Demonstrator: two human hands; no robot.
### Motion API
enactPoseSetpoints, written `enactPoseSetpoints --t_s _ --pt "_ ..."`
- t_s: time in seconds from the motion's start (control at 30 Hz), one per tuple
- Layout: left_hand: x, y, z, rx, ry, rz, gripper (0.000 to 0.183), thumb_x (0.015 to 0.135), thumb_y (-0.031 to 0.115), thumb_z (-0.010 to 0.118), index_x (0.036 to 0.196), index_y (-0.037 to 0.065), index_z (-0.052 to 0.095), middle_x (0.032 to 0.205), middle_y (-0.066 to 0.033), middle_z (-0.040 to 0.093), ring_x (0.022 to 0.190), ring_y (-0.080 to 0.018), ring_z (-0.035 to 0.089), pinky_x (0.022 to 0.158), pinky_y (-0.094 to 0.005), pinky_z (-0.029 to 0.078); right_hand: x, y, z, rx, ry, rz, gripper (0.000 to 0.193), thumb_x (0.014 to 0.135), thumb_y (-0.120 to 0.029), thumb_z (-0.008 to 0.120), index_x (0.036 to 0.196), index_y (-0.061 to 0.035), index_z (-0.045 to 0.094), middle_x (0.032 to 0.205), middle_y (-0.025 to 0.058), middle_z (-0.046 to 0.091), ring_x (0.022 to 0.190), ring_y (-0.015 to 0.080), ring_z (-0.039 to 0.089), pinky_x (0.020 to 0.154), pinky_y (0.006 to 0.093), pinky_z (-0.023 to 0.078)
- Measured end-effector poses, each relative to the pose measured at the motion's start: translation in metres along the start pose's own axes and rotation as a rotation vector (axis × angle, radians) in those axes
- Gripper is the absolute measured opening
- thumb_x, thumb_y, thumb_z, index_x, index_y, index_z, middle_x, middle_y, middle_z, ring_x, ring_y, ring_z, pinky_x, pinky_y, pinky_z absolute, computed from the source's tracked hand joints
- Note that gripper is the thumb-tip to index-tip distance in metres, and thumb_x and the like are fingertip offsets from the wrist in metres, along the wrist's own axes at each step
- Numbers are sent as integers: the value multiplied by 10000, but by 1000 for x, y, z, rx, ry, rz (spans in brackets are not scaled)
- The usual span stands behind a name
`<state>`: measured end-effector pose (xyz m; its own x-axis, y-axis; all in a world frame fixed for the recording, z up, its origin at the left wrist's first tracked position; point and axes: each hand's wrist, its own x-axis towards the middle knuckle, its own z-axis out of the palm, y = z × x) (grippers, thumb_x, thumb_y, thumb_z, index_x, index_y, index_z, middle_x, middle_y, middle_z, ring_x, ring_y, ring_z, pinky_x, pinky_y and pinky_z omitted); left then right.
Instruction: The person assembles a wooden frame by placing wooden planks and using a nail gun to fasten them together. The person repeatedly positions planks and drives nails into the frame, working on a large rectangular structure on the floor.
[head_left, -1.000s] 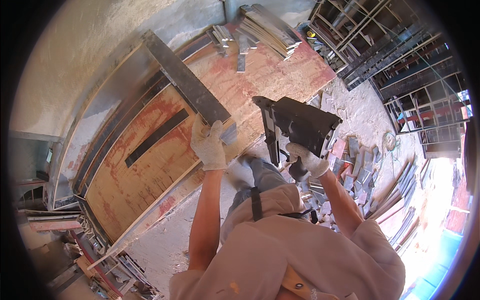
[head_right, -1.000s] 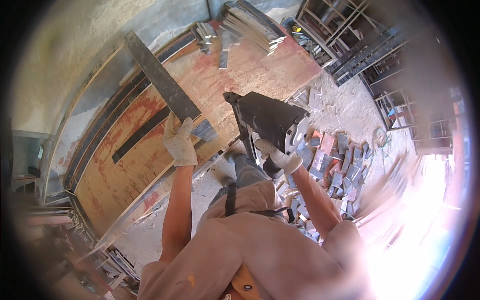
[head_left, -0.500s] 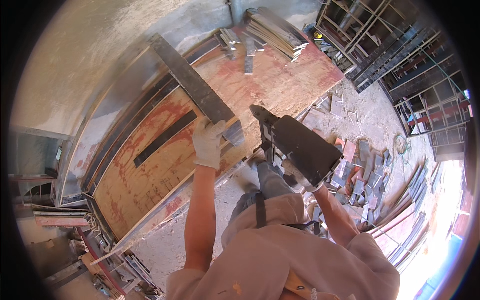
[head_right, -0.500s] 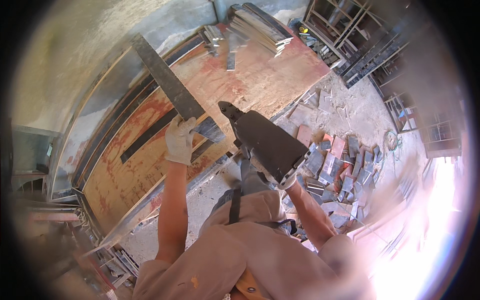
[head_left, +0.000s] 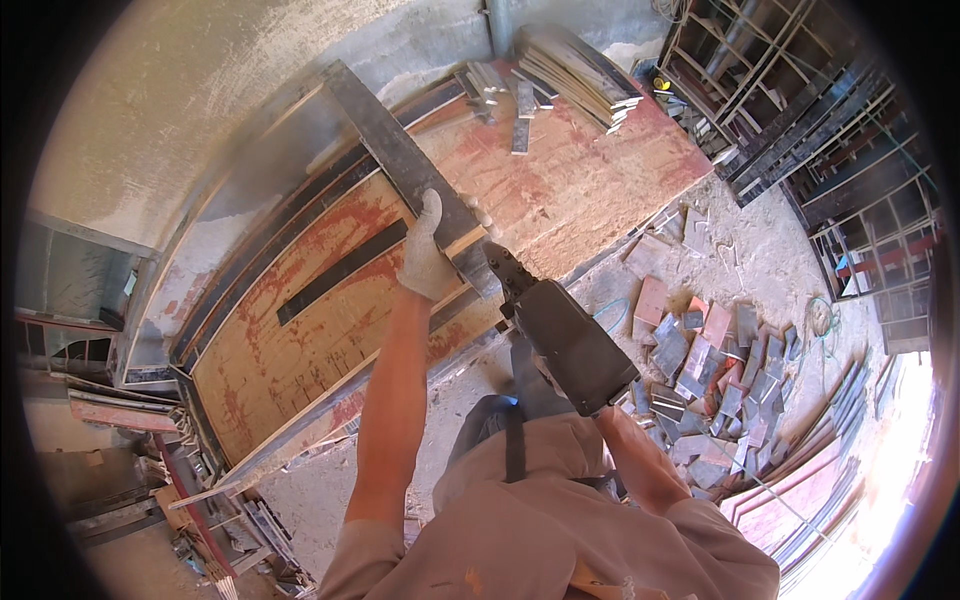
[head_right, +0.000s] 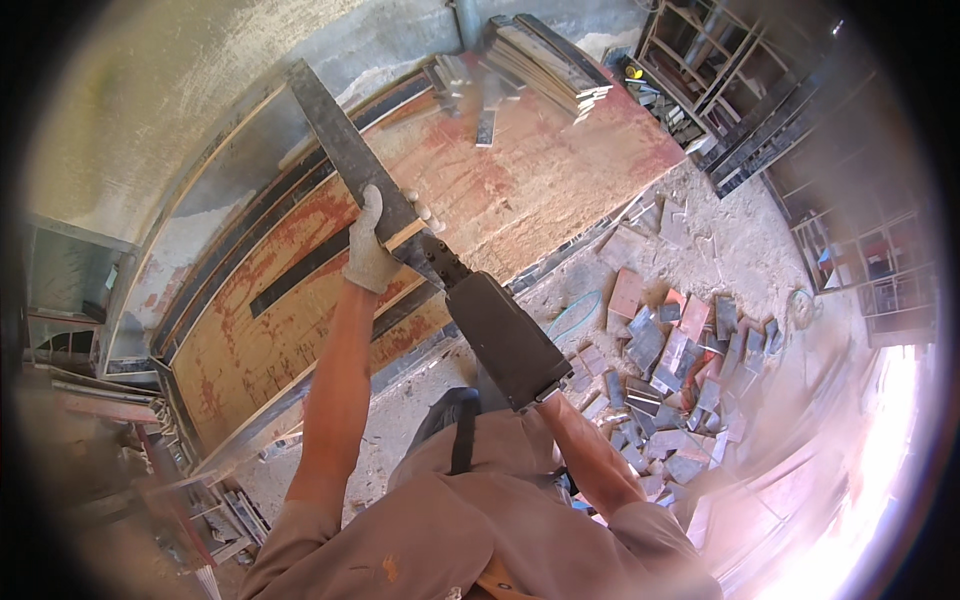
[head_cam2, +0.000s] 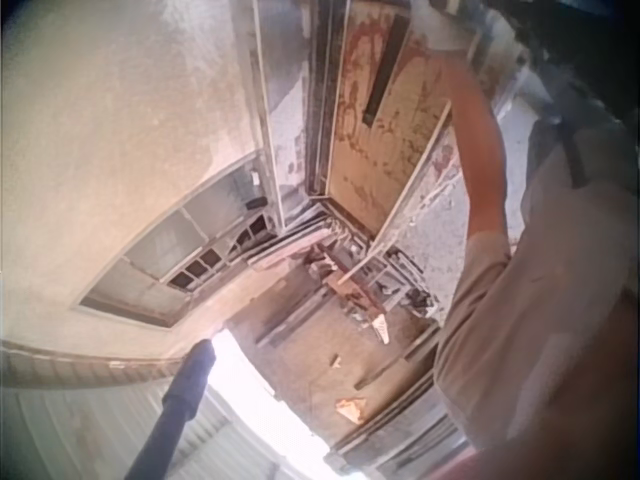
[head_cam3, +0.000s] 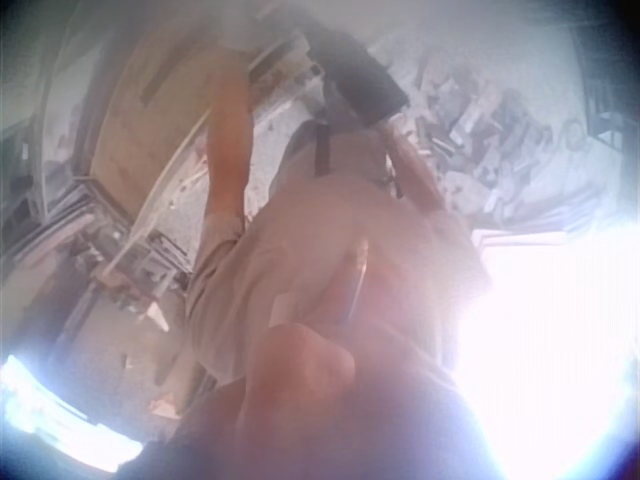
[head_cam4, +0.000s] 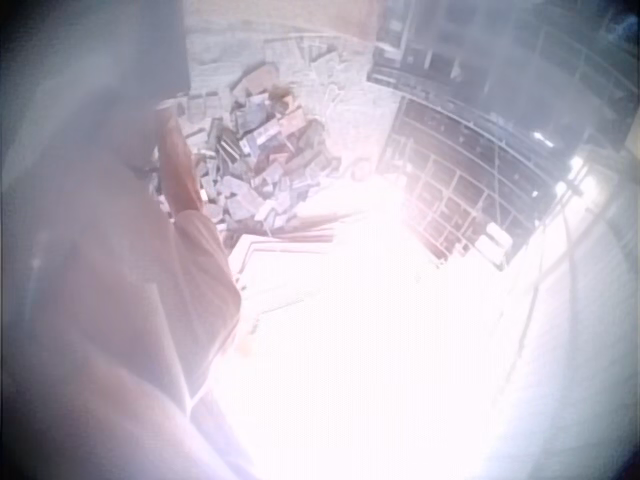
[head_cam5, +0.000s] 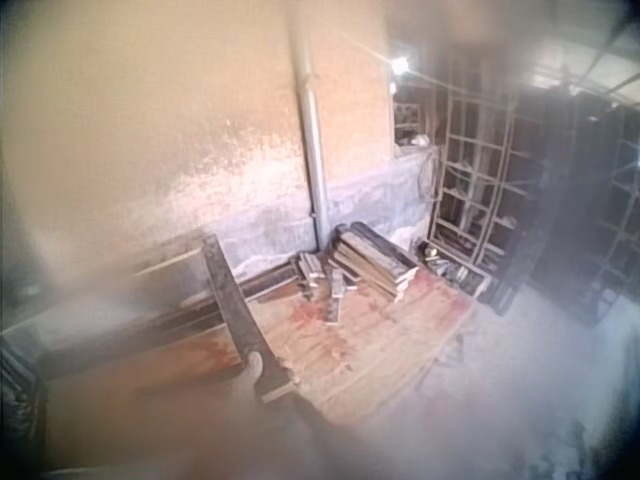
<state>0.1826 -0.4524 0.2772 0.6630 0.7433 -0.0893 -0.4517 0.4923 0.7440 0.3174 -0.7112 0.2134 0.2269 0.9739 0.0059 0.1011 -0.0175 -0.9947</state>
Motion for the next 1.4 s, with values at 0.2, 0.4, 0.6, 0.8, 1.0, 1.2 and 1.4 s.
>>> enactPoseSetpoints --t_s 0.2,0.4,0.6,0.8,1.0,1.2,1.4 --pt "6 -2 -1 0 -14 -10 538 1045 554 492 1100 30 602 903 -122 666 881 -292 674 881 -485 559 3 5 4 8 1 -18 185 943 -154 707 817 -21 685 695 37 633 593 118 570 557 291 471" --pt "5 -1 3 39 7 -19 515 1039 548 510 1095 44 603 895 -117 664 878 -285 671 875 -476 557 6 6 7 11 3 -31 190 941 -151 699 805 -20 679 690 41 630 589 122 569 557 293 470" --pt "6 -2 0 -13 22 -21 509 1046 519 520 1108 21 610 911 -134 675 867 -298 684 829 -456 573 11 5 10 14 -2 -31 195 939 -148 692 794 -18 674 684 46 627 585 126 568 558 295 470" --pt "6 -3 3 15 19 -8 545 1043 567 486 1087 37 602 894 -125 654 872 -295 665 867 -472 552 13 3 11 11 2 -37 201 937 -145 685 783 -17 668 679 50 624 580 130 567 558 297 469" --pt "10 -4 -3 -50 -30 -16 608 1019 622 486 1075 28 601 900 -132 653 869 -328 663 858 -491 545 12 1 22 14 7 -44 208 936 -143 677 772 -16 663 673 54 621 576 135 565 558 299 469" --pt "8 -1 -1 -4 0 -14 677 1000 677 467 1084 19 602 902 -133 653 870 -339 672 867 -491 545 13 2 28 21 23 -51 214 934 -140 670 761 -15 658 668 58 618 572 139 564 558 301 469" --pt "9 -3 -1 -17 27 -11 711 990 703 453 1095 17 608 909 -132 654 888 -346 680 873 -495 548 11 3 32 30 25 -54 221 932 -137 662 750 -14 652 662 63 615 567 143 563 558 303 468"
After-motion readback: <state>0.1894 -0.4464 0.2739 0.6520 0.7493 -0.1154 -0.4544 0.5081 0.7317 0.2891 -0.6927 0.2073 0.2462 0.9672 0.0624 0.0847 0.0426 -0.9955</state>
